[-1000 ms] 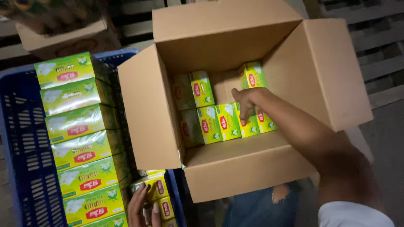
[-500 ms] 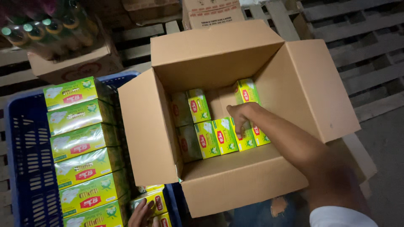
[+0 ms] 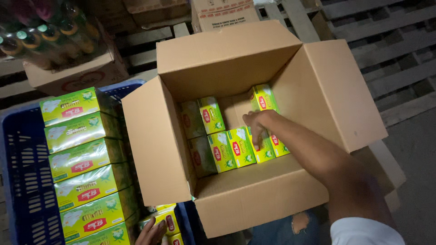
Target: The person transfers small yellow and green boxes from a cardboard carton into a blue plastic basket. They arrange the boxes in neat rows within the basket, filling it up over time.
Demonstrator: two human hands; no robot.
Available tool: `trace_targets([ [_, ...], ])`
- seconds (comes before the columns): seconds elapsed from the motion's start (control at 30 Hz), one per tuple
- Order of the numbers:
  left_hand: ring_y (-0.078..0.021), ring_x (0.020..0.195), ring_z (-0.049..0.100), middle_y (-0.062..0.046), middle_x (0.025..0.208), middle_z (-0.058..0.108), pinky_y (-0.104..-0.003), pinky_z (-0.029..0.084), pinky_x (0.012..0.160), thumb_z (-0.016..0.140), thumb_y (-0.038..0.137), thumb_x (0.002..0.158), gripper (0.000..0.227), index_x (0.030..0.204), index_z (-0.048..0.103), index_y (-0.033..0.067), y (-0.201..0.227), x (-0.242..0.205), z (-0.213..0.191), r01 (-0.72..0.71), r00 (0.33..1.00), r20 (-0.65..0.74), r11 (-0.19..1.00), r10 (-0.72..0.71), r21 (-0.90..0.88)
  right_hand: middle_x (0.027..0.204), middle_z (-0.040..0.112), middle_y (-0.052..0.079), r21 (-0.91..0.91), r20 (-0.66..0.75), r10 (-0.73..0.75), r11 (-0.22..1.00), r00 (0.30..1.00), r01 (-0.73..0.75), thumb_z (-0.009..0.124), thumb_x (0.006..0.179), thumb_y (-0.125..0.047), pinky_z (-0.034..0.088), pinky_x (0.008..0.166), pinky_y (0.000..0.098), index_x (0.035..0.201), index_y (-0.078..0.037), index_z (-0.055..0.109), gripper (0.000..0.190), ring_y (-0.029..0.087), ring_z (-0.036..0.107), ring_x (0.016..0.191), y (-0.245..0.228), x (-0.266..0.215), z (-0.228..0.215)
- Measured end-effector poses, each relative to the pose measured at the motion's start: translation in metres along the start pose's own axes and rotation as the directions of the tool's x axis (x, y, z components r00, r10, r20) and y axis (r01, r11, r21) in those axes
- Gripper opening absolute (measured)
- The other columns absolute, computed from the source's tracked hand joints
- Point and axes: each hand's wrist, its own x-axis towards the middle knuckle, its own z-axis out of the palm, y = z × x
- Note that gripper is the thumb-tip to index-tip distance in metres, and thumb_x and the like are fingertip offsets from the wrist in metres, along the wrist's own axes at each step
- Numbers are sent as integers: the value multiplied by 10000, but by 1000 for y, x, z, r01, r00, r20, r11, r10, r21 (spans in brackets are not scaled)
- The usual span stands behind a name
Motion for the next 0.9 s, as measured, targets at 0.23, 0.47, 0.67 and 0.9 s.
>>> trace_targets([
  [0.23, -461, 1390, 699, -289, 1679, 508, -524, 614, 1165, 614, 46, 986, 536, 1475, 558, -166, -10, 7, 0, -460, 875, 109, 881, 471, -111, 1716, 436, 94, 215, -20, -2, 977, 1000, 6, 1055, 678, -207, 616, 909, 430, 1700, -232, 261, 1294, 327, 586, 1413, -3, -7, 3],
  [0.47, -470, 1401, 692, -364, 1542, 650, -491, 556, 1201, 526, -2, 1038, 561, 1570, 479, -171, -33, 21, -10, -231, 931, 206, 922, 302, -311, 1699, 381, 36, -89, -37, 18, 996, 999, -21, 1003, 602, -572, 517, 1156, 485, 1719, -329, 329, 1327, 273, 383, 1565, 11, 15, 6],
  [0.67, -536, 1344, 712, -333, 1622, 571, -542, 606, 1159, 663, -38, 917, 498, 1375, 628, -230, -23, 9, -2, -373, 921, 28, 901, 388, -223, 1610, 480, 104, -146, -108, -105, 985, 989, 88, 1037, 659, -496, 366, 1244, 557, 1594, -164, 350, 1207, 285, 420, 1510, 7, 27, 19],
  [0.9, -308, 1284, 784, -284, 1511, 663, -363, 687, 1063, 752, 79, 925, 390, 1309, 743, 11, -20, 15, 9, -662, 734, 26, 707, 678, 249, 1785, 258, 31, 17, 10, -8, 1000, 1000, 8, 987, 692, -458, 351, 1134, 525, 1676, -307, 135, 1311, 281, 321, 1493, -3, 10, 7],
])
